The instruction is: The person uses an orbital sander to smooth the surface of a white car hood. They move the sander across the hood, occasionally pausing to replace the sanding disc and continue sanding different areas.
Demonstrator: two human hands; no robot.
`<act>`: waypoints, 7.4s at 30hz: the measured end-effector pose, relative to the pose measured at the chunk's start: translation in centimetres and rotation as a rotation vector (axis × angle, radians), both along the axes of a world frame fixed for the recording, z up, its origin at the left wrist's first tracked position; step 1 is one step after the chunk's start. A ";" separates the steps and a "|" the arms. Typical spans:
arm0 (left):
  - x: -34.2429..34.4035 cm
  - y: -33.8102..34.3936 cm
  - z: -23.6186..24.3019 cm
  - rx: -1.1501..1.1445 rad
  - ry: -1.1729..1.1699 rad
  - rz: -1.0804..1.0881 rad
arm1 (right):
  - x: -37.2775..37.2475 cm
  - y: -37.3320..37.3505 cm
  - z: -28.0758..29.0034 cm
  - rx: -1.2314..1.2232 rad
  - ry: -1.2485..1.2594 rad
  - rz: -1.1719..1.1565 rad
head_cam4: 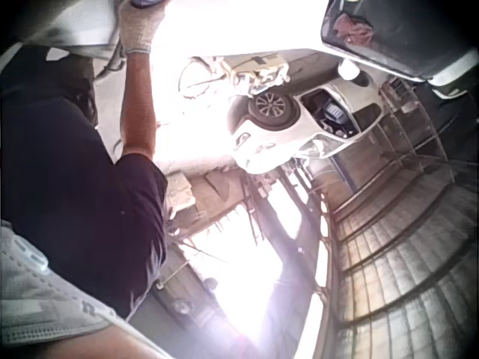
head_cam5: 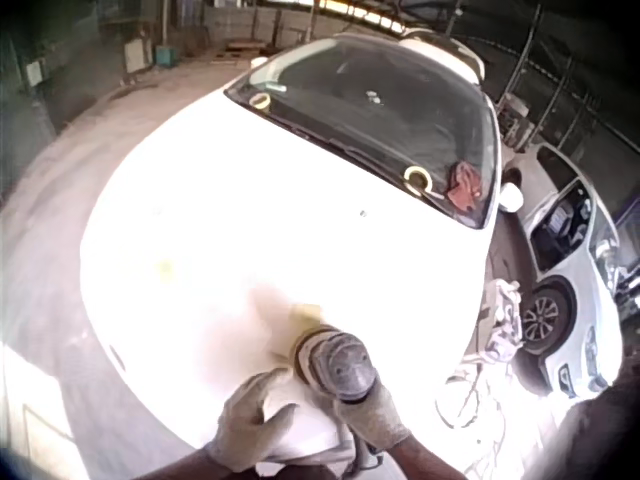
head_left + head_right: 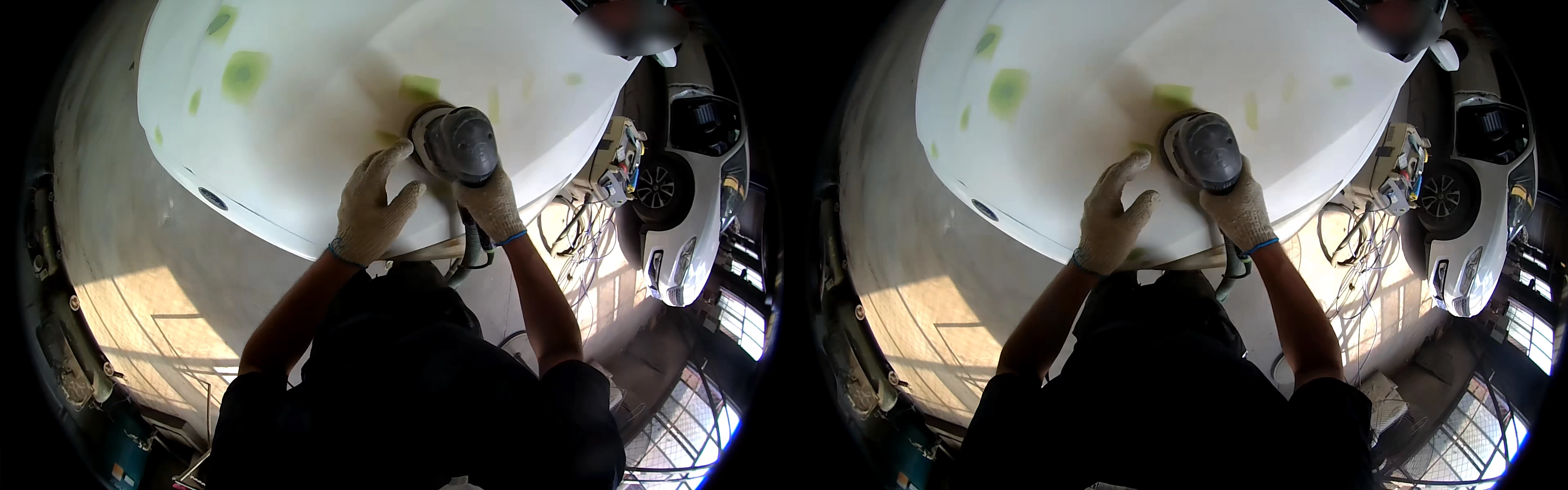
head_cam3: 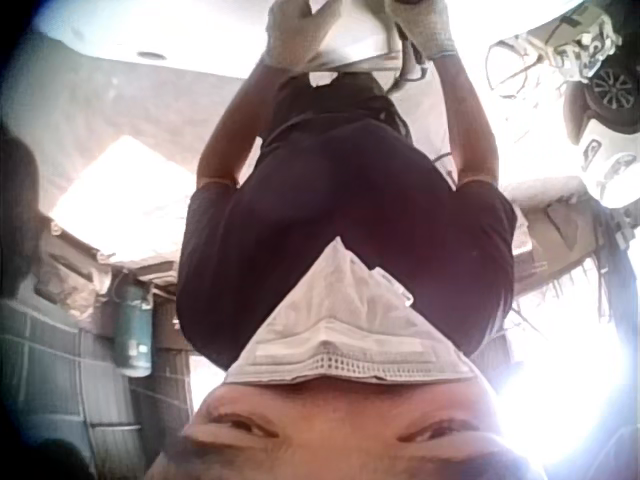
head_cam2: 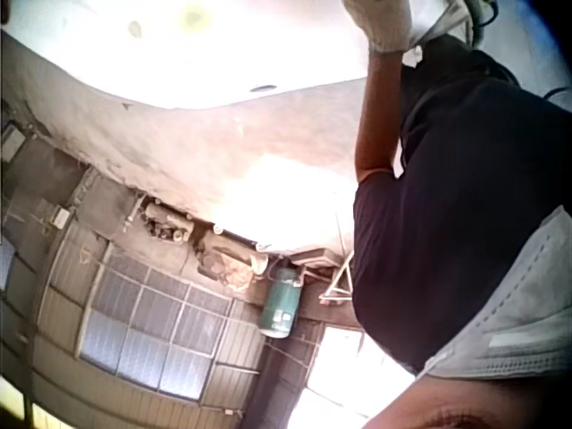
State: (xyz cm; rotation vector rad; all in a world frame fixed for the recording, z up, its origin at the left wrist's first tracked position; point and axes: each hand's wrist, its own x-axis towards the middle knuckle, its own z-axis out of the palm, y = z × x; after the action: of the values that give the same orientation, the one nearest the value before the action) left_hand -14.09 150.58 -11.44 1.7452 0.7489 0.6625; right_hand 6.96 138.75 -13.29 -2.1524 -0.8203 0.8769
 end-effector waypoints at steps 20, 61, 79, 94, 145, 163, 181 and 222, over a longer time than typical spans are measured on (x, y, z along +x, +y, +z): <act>11.6 2.5 3.0 0.583 0.027 -0.098 | -3.2 0.4 2.1 -0.028 -0.096 -0.025; 3.9 23.9 -11.6 0.868 0.648 0.394 | 35.2 31.8 13.1 -0.332 -0.489 0.296; 3.8 24.0 -11.9 0.906 0.589 0.465 | 39.9 21.5 10.4 -0.154 -0.060 -0.176; 3.2 23.9 -12.1 0.821 0.565 0.468 | 26.6 30.2 11.3 -0.167 -0.147 0.138; 3.3 24.5 -12.4 0.814 0.547 0.519 | 32.4 21.3 9.8 -0.165 -0.112 -0.149; 3.6 24.3 -12.5 0.815 0.506 0.496 | 40.4 28.3 10.8 -0.134 -0.005 -0.127; 3.0 24.0 -13.0 0.821 0.544 0.506 | 20.7 17.0 7.2 -0.083 -0.245 0.196; 2.7 24.5 -12.8 0.804 0.542 0.518 | 18.4 24.0 10.0 -0.186 -0.183 0.134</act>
State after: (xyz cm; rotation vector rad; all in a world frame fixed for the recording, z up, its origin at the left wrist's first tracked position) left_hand -11.37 175.05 -24.23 2.5442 1.4825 0.9278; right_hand 25.33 162.74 -3.28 -2.3890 -1.0195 0.8613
